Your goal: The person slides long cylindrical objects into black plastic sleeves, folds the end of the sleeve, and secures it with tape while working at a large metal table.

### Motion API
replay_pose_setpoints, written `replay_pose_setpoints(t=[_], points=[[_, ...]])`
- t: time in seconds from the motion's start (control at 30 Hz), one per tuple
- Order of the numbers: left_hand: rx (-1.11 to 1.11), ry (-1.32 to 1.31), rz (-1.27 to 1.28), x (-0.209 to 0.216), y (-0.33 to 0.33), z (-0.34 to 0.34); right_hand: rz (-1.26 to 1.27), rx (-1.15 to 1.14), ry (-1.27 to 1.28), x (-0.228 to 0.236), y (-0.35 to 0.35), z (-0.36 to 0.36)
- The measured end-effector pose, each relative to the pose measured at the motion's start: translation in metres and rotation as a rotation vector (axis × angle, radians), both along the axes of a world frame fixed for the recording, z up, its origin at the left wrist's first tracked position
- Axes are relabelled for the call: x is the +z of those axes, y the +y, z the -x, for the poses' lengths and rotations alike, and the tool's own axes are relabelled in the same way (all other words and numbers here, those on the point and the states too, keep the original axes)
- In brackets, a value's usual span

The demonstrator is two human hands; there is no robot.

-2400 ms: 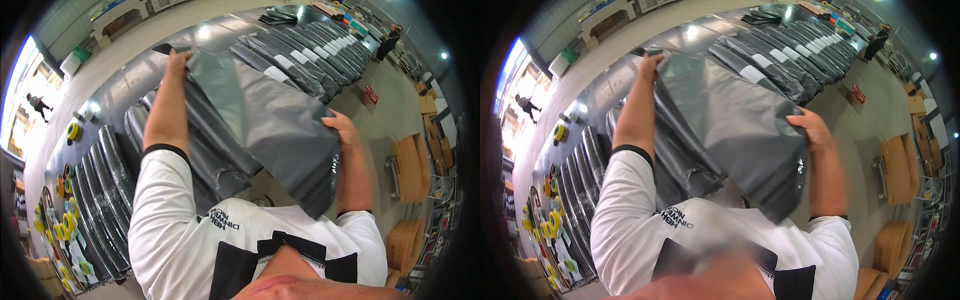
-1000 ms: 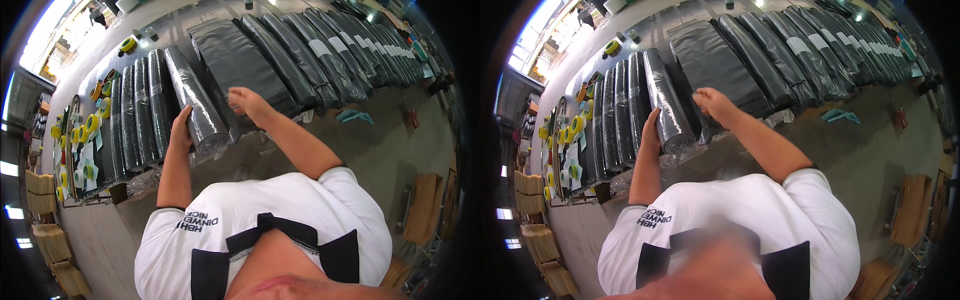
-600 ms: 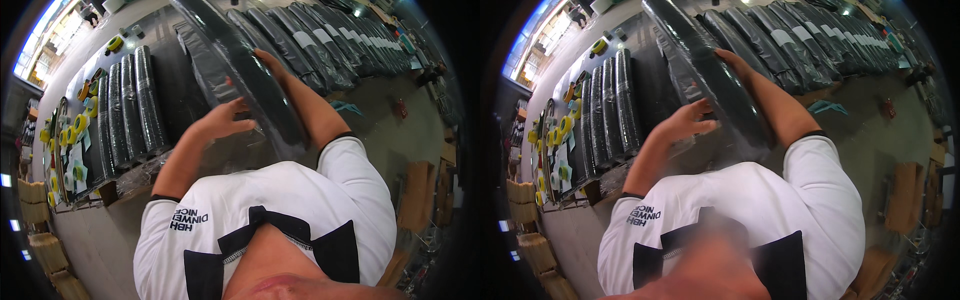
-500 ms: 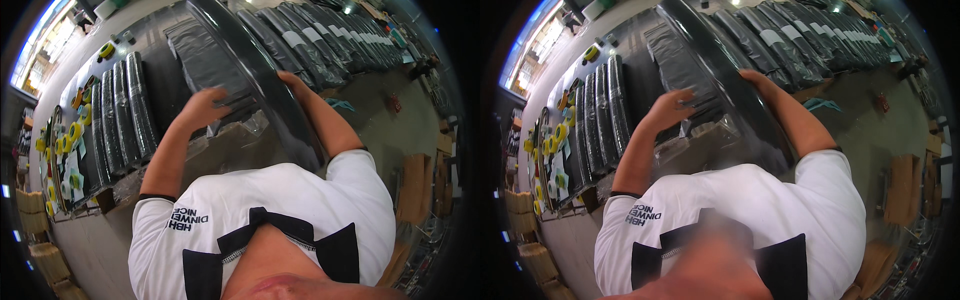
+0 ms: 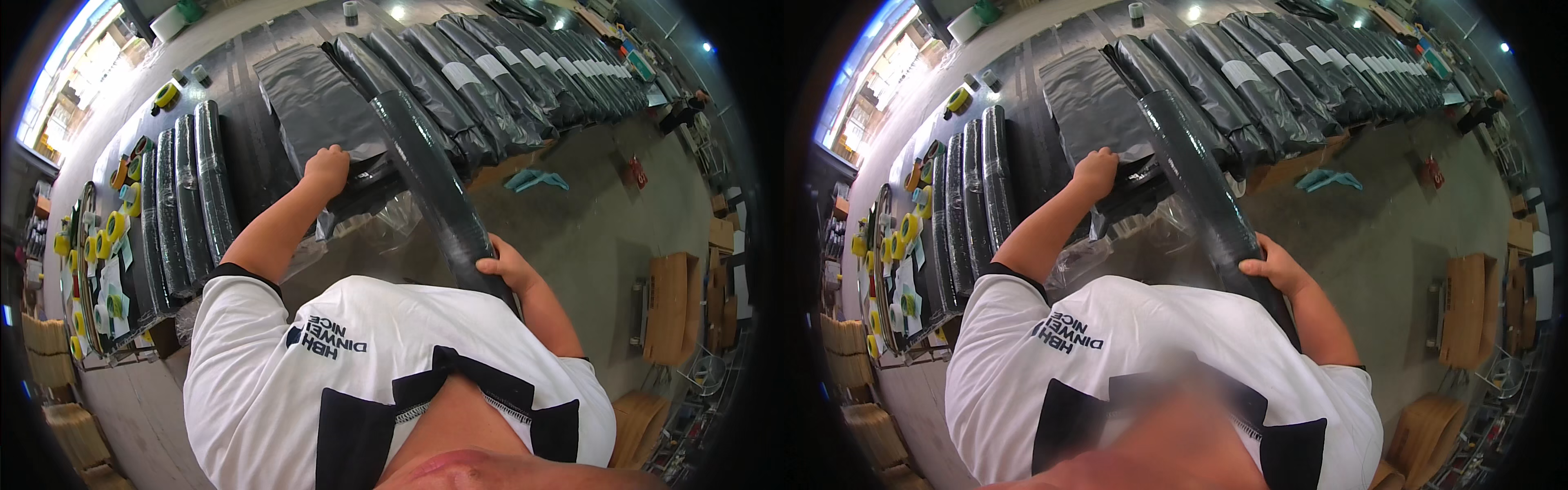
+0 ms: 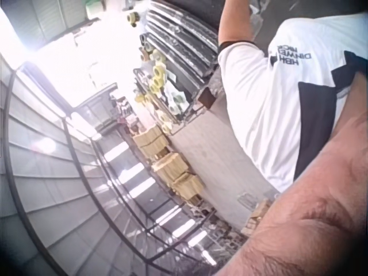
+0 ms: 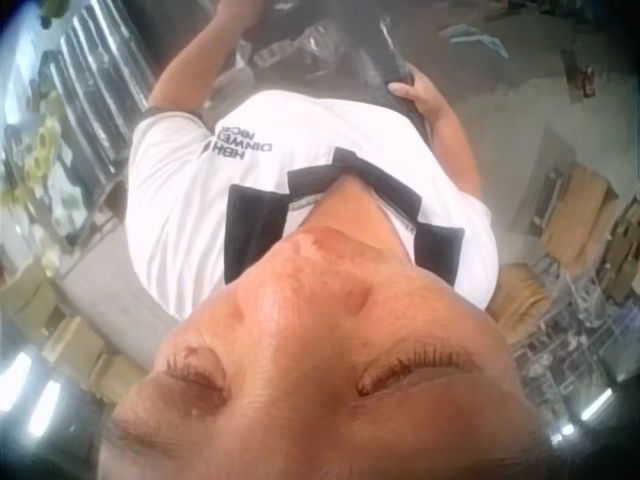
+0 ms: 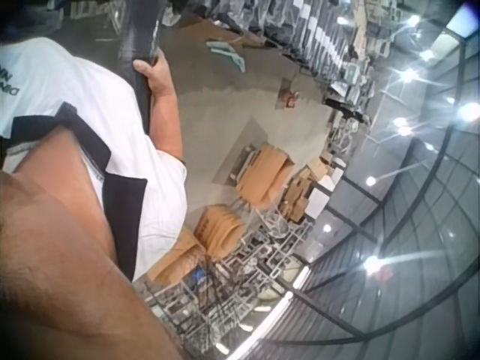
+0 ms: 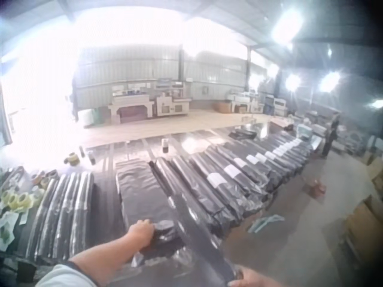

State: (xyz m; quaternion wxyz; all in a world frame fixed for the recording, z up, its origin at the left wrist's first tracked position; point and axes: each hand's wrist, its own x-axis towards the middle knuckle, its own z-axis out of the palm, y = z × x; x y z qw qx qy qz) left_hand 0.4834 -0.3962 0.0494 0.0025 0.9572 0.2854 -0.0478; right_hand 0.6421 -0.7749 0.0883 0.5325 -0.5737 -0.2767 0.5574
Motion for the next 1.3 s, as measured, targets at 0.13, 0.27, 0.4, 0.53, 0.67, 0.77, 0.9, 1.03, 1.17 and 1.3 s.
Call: replay_pose_setpoints(t=[0.13,0.27,0.4,0.53,0.67,0.77,0.9,1.03,1.17,1.3], points=[[0.032,-0.190,0.044,0.004,0.009,0.002,-0.044,0.016,-0.275,-0.004,-0.017,0.000],[0.314,-0.404,0.447,-0.019,0.060,0.002,0.124,0.120,-0.758,0.018,-0.020,-0.006],[0.384,-0.495,0.559,-0.032,0.084,-0.001,0.285,0.210,-1.037,0.043,-0.014,-0.003],[0.177,-0.766,0.187,0.013,0.022,-0.007,0.368,0.231,-1.142,0.053,-0.008,-0.001],[-0.127,-0.774,-0.294,0.014,0.005,0.001,0.312,0.276,-0.723,0.054,0.006,-0.014],[-0.152,-0.701,-0.371,0.015,-0.003,0.007,0.261,0.180,-0.147,0.044,0.010,-0.013],[-0.270,-0.739,-0.372,0.028,-0.021,-0.004,0.243,0.167,0.101,0.042,0.034,-0.009],[-0.110,-0.885,-0.376,0.043,-0.026,-0.003,0.213,0.160,0.127,0.029,0.055,-0.007],[0.450,-1.172,0.032,-0.001,0.008,0.009,0.125,0.205,0.231,0.026,0.066,-0.001],[0.552,-0.935,0.576,0.009,-0.003,0.014,0.120,0.213,0.358,0.031,0.064,-0.001]])
